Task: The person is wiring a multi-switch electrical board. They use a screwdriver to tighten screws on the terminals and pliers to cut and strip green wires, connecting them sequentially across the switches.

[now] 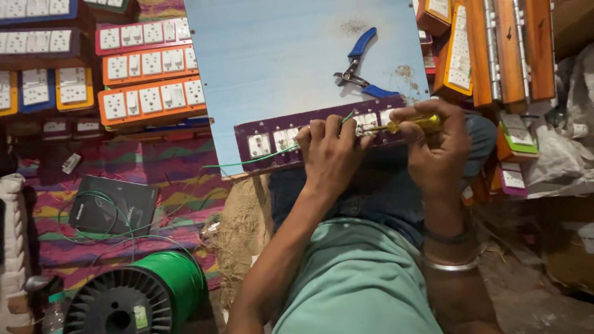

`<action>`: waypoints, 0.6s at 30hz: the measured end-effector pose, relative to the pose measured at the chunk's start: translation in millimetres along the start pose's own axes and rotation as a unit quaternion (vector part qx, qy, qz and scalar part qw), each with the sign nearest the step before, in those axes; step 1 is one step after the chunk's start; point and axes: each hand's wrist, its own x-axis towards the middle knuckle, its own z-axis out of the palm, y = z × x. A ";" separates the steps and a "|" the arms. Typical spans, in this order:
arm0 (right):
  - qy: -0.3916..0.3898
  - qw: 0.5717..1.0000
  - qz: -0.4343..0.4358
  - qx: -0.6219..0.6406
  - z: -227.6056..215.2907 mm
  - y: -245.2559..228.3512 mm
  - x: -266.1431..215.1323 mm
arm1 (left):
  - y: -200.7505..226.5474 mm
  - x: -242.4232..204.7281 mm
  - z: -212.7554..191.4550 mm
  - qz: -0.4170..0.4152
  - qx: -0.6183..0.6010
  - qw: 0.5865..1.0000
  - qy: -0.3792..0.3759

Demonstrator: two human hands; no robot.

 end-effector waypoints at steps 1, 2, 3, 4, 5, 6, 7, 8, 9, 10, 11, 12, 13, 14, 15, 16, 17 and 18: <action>-0.002 1.000 0.001 -0.005 0.9 -0.1 0.6 | 0.1 -0.7 5.0 -0.005 0.005 1.000 0.005; -0.003 1.000 0.002 -0.010 1.5 -1.3 0.8 | 0.6 -1.8 9.1 -0.011 0.010 1.000 0.010; -0.005 0.999 -0.004 -0.032 2.6 -3.3 1.4 | 0.5 -2.2 12.6 -0.015 0.013 1.000 0.016; -0.006 0.998 -0.011 -0.054 3.1 -6.2 2.4 | 0.7 -2.6 15.3 -0.019 0.016 0.999 0.022; -0.007 0.997 -0.017 -0.076 3.3 -9.7 2.8 | 0.8 -3.4 17.2 -0.023 0.019 0.999 0.027; -0.033 0.992 -0.038 -0.118 2.2 -13.9 4.1 | 0.7 -4.1 18.2 -0.026 0.007 0.999 0.026; -0.060 0.984 -0.059 -0.160 -0.6 -18.4 7.1 | 0.8 -4.7 18.5 -0.030 -0.005 0.999 0.025; -0.087 0.972 -0.080 -0.201 -3.5 -22.5 10.4 | 0.7 -5.7 17.8 -0.034 -0.017 0.999 0.024; -0.120 0.967 -0.105 -0.200 -5.8 -25.3 15.2 | -2.1 -6.9 15.5 -0.028 -0.058 0.998 0.014; -0.153 0.959 -0.130 -0.199 -8.4 -26.7 20.8 | -6.7 -8.7 11.8 -0.022 -0.099 0.995 0.003; -0.184 0.951 -0.151 -0.198 -9.8 -26.4 23.9 | -11.2 -11.8 7.1 -0.015 -0.141 0.990 -0.010; -0.179 0.951 -0.156 -0.197 -9.6 -24.0 26.5 | -15.9 -14.7 2.2 -0.025 -0.164 0.986 -0.024; -0.174 0.951 -0.163 -0.196 -9.1 -20.0 29.5 | -20.0 -16.1 -1.9 -0.034 -0.189 0.981 -0.035; -0.169 0.951 -0.170 -0.196 -8.2 -15.5 31.5 | -22.0 -17.1 -5.8 -0.043 -0.213 0.975 -0.046; -0.165 0.951 -0.178 -0.194 -6.4 -10.7 33.3 | -22.4 -17.6 -10.1 -0.039 -0.213 0.975 -0.042; -0.161 0.950 -0.185 -0.192 -4.8 -6.0 33.3 | -22.0 -17.8 -14.7 -0.035 -0.214 0.976 -0.038; -0.156 0.950 -0.191 -0.191 -6.0 -2.2 30.9 | -20.0 -18.3 -18.9 -0.030 -0.216 0.975 -0.035; -0.140 0.959 -0.177 -0.173 -6.9 1.2 26.8 | -17.4 -18.6 -23.2 -0.022 -0.174 0.983 -0.052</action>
